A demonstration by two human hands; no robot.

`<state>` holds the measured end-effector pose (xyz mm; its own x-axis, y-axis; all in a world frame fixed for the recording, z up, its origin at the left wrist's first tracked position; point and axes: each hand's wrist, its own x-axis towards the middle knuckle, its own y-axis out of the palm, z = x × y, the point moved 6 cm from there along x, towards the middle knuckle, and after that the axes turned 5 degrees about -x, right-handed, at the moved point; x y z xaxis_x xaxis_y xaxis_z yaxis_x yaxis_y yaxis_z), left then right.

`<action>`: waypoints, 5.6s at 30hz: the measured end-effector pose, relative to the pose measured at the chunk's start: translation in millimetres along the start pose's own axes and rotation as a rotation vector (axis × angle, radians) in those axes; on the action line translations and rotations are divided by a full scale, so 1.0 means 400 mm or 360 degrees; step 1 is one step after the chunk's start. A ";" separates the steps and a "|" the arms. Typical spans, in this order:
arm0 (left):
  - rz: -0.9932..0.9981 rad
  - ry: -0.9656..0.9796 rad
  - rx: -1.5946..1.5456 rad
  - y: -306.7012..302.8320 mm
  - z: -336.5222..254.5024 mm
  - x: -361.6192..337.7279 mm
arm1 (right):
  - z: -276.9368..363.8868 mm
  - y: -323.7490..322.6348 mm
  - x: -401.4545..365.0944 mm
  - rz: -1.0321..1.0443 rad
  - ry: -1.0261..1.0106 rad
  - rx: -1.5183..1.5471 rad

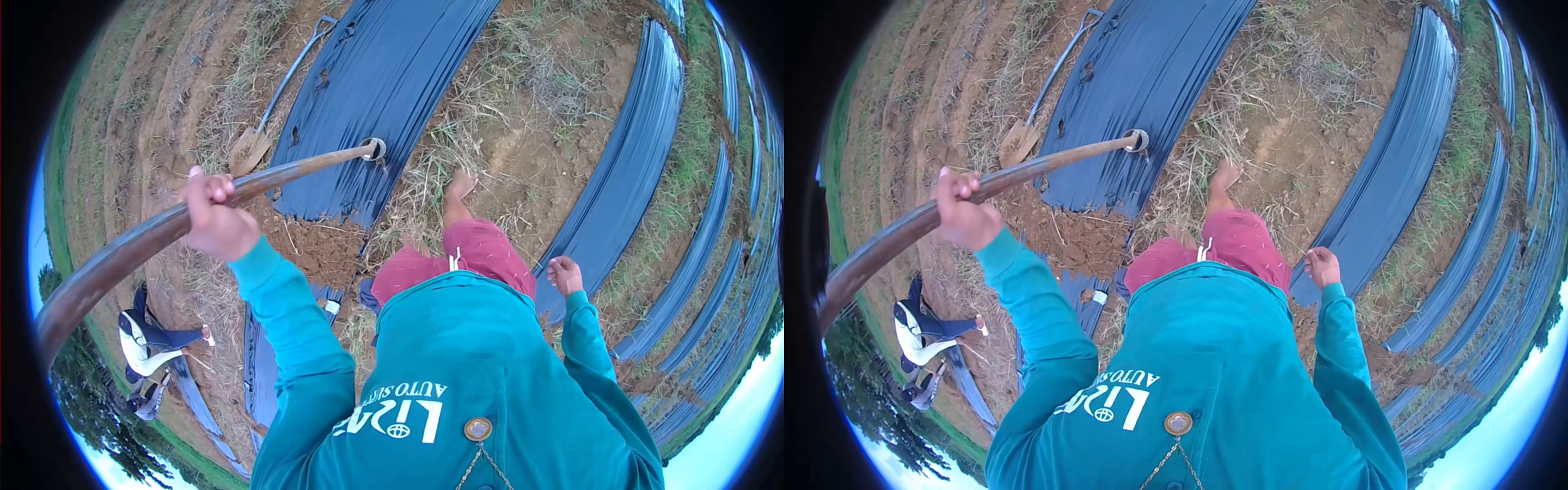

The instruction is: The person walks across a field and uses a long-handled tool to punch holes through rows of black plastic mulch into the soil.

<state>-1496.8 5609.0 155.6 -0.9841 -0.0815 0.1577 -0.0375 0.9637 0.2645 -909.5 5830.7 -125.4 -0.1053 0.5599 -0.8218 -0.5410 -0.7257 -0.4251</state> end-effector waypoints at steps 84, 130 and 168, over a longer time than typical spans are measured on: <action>0.0179 -0.0044 -0.0213 1.294 0.418 0.234 | 0.571 -0.544 0.634 -0.0271 0.0044 0.0374; -0.0056 0.0078 -0.0201 2.041 0.730 0.251 | 1.058 -1.274 1.184 -0.0026 0.0093 0.0151; 0.0051 -0.0063 -0.0360 2.639 0.638 0.467 | 1.290 -1.445 1.447 -0.0070 0.0304 0.0246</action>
<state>-1764.5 6676.0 221.3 -0.9904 -0.0377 0.1334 0.0293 0.8836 0.4673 -1088.1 6780.6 -159.5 0.0729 0.4932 -0.8669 -0.6642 -0.6244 -0.4111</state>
